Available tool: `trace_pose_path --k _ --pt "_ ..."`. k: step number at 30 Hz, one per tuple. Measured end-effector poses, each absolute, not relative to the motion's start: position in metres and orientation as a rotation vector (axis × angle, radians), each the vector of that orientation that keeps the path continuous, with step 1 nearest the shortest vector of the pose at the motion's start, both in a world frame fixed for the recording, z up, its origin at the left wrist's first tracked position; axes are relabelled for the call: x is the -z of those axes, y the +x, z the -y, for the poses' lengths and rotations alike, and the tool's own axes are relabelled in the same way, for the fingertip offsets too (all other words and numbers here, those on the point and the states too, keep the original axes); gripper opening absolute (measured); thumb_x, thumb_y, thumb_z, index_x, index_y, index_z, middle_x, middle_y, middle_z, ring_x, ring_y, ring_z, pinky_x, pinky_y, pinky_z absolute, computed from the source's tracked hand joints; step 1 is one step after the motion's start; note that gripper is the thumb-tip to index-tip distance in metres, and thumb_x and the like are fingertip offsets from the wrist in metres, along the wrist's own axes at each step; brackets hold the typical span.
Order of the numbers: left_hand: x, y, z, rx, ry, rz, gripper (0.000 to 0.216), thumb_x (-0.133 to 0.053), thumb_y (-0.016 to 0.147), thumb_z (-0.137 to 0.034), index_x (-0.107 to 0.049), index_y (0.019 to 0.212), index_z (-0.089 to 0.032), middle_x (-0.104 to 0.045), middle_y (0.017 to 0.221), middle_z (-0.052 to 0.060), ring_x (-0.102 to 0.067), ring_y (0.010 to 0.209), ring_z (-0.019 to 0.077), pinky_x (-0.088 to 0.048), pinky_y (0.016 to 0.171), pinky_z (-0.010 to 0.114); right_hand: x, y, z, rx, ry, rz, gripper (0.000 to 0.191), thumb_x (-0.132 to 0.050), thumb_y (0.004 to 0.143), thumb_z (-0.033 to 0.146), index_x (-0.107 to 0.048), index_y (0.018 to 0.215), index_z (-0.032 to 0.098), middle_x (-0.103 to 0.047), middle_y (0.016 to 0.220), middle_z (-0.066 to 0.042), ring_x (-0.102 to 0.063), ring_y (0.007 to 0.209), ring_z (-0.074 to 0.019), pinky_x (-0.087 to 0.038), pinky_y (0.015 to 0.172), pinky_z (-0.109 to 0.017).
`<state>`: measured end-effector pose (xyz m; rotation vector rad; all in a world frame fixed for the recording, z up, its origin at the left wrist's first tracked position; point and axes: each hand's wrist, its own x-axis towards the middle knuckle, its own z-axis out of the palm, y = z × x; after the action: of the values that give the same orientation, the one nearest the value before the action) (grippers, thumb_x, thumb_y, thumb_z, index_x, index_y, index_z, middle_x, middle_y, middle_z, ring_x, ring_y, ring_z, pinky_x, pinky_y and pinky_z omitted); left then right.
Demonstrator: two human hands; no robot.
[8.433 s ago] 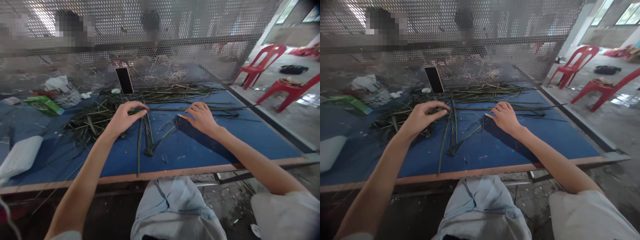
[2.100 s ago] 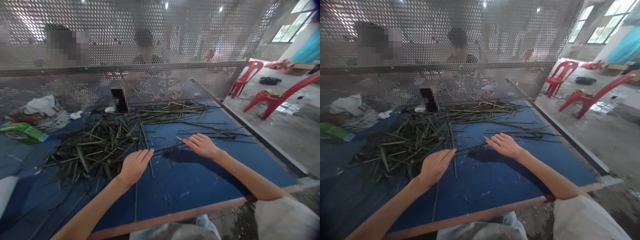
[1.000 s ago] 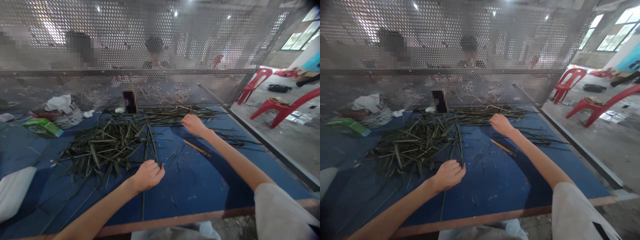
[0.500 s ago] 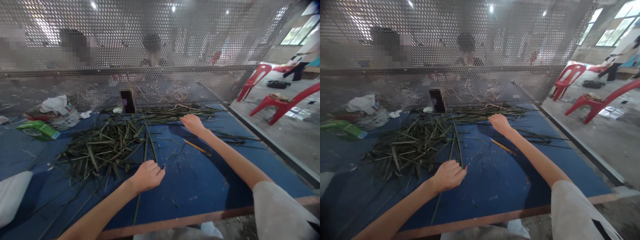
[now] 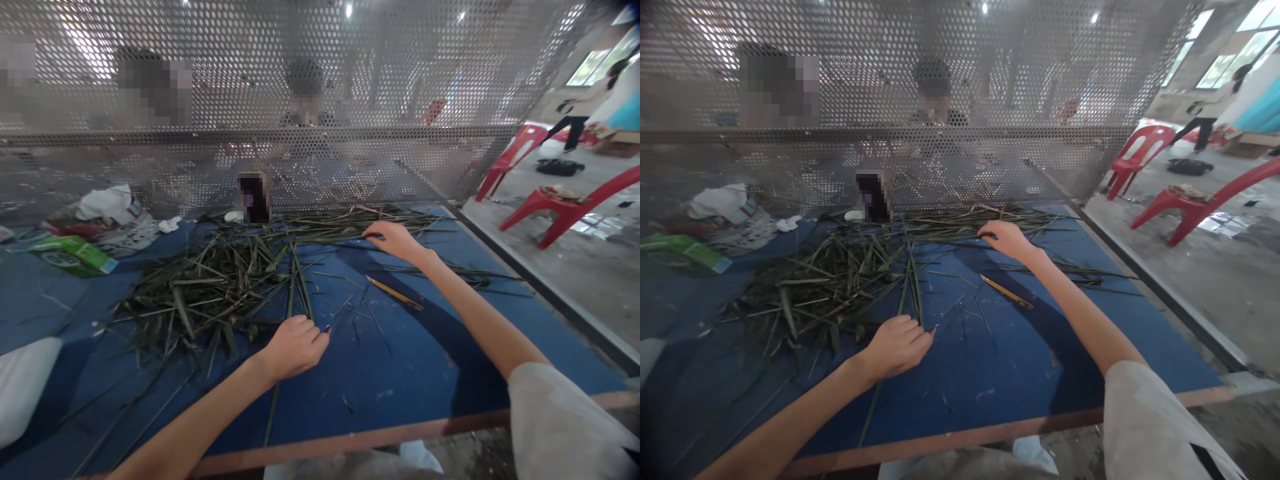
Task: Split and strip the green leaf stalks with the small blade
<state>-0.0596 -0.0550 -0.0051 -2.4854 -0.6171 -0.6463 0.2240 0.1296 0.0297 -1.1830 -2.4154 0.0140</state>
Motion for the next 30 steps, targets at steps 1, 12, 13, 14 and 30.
trace_pose_path --k 1,12,13,14,30 --pt "0.005 -0.059 0.055 0.648 -2.486 0.616 0.034 -0.051 0.088 -0.012 -0.047 0.055 -0.018 -0.042 0.046 -0.002 -0.039 0.048 0.0119 -0.026 0.052 0.031 -0.027 0.222 -0.129 -0.050 -1.192 2.482 0.021 -0.055 0.086 0.019 -0.072 0.098 0.022 -0.073 0.101 -0.004 -0.066 0.094 -0.0207 -0.048 0.081 -0.030" --pt "0.003 -0.059 0.055 0.656 -2.487 0.628 0.034 -0.053 0.088 -0.013 -0.046 0.054 -0.018 -0.043 0.046 -0.002 -0.040 0.047 0.0119 -0.025 0.052 0.031 -0.025 0.205 -0.118 0.059 -1.252 2.477 0.033 -0.039 0.098 0.035 -0.066 0.112 0.023 -0.074 0.099 -0.003 -0.070 0.084 -0.0197 -0.044 0.070 -0.026" --pt "0.003 -0.059 0.055 0.650 -2.492 0.626 0.034 -0.053 0.088 -0.013 -0.047 0.055 -0.018 -0.044 0.046 -0.002 -0.040 0.047 0.0118 -0.025 0.052 0.031 -0.026 0.205 -0.118 0.110 -1.285 2.448 0.034 -0.038 0.099 0.035 -0.065 0.114 0.022 -0.075 0.098 -0.004 -0.069 0.081 -0.0199 -0.043 0.068 -0.026" --pt "0.003 -0.059 0.055 0.642 -2.497 0.628 0.034 -0.052 0.089 -0.013 -0.047 0.056 -0.017 -0.045 0.047 -0.002 -0.040 0.047 0.0117 -0.025 0.052 0.031 -0.028 0.206 -0.117 0.152 -1.303 2.427 0.035 -0.037 0.099 0.034 -0.064 0.116 0.021 -0.074 0.098 -0.005 -0.069 0.081 -0.0203 -0.043 0.067 -0.026" --pt "0.006 -0.059 0.055 0.630 -2.525 0.627 0.034 -0.052 0.089 -0.013 -0.046 0.056 -0.017 -0.044 0.047 -0.002 -0.041 0.048 0.0114 -0.025 0.053 0.031 -0.027 0.214 -0.124 -0.479 -1.174 2.541 0.042 -0.045 0.093 0.047 -0.075 0.082 0.020 -0.073 0.079 -0.004 -0.065 0.070 -0.0175 -0.046 0.068 -0.027"
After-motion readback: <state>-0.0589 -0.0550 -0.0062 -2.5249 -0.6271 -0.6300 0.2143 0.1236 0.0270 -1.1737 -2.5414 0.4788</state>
